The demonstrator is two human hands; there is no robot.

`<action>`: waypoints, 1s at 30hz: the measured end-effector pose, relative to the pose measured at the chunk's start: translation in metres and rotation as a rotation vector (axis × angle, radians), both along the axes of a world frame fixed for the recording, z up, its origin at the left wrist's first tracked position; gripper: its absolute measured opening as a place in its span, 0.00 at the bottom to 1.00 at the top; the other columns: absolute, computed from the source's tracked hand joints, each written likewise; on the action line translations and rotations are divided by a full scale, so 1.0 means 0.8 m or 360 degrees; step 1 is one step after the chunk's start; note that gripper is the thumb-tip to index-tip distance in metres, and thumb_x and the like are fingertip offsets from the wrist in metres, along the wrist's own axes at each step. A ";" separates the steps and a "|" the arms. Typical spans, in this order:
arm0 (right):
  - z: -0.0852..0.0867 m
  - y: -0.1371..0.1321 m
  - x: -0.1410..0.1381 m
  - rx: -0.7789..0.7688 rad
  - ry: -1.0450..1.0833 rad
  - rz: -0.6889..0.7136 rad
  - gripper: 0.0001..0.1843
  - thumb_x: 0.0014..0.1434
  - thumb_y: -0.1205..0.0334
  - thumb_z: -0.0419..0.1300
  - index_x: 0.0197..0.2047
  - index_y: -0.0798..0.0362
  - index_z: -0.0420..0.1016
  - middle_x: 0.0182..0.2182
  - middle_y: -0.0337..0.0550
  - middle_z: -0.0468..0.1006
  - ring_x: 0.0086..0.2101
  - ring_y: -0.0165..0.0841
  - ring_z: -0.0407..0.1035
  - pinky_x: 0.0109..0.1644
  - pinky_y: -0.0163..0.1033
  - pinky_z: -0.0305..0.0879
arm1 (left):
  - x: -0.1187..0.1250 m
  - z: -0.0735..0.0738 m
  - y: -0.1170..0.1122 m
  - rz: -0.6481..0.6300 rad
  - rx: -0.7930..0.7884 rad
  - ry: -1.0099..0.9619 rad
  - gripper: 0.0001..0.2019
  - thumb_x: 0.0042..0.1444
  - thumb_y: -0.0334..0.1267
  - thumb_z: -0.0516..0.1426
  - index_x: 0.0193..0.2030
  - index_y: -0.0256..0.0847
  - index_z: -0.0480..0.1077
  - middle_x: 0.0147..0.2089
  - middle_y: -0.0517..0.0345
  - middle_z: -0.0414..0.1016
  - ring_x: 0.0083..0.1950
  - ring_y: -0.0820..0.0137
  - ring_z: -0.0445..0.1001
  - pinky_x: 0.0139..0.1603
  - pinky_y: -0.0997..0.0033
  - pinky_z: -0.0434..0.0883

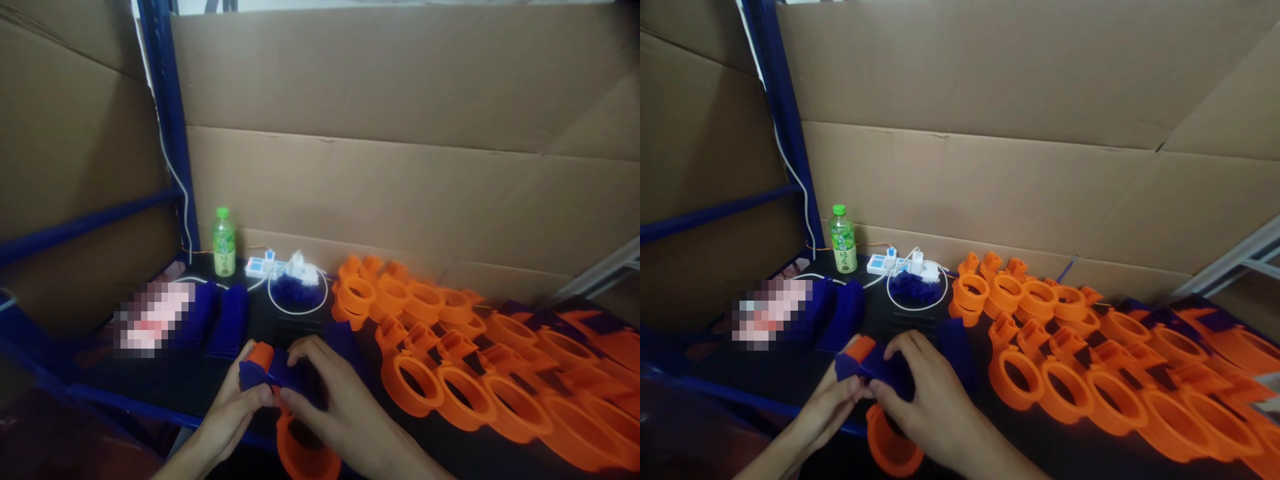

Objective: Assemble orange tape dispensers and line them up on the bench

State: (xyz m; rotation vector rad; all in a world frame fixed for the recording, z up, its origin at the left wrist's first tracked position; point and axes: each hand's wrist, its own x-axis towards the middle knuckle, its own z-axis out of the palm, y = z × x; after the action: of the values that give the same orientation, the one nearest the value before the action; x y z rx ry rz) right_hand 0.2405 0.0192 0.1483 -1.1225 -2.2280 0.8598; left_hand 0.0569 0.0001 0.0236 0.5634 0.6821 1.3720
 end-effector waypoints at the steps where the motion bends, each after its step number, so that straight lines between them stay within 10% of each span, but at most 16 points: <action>1: -0.001 0.000 0.000 -0.0011 0.0002 0.0007 0.11 0.60 0.60 0.62 0.45 0.49 0.67 0.45 0.39 0.71 0.43 0.31 0.67 0.48 0.36 0.64 | 0.000 0.000 0.000 0.0002 -0.0020 0.0011 0.43 0.46 0.36 0.69 0.68 0.52 0.57 0.51 0.50 0.78 0.50 0.57 0.75 0.53 0.55 0.69; 20: -0.035 0.014 -0.008 -0.0945 0.0809 -0.0074 0.21 0.55 0.48 0.66 0.44 0.54 0.69 0.31 0.35 0.67 0.33 0.27 0.61 0.36 0.30 0.59 | -0.007 -0.010 -0.007 -0.0047 0.0011 -0.0020 0.34 0.44 0.34 0.69 0.60 0.47 0.69 0.62 0.45 0.71 0.65 0.45 0.62 0.65 0.43 0.55; 30: -0.030 0.001 -0.002 -0.1022 0.0850 -0.0160 0.24 0.52 0.44 0.68 0.42 0.55 0.73 0.32 0.38 0.72 0.33 0.28 0.63 0.35 0.31 0.58 | -0.011 -0.007 -0.009 -0.0176 0.0235 0.0109 0.38 0.37 0.37 0.72 0.59 0.45 0.69 0.56 0.45 0.73 0.59 0.43 0.67 0.62 0.41 0.57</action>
State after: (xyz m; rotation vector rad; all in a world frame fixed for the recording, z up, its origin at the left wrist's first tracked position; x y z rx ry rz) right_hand 0.2392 0.0198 0.1244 -1.0791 -1.4765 1.6707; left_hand 0.0482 -0.0069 0.0184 0.7579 0.5986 1.3111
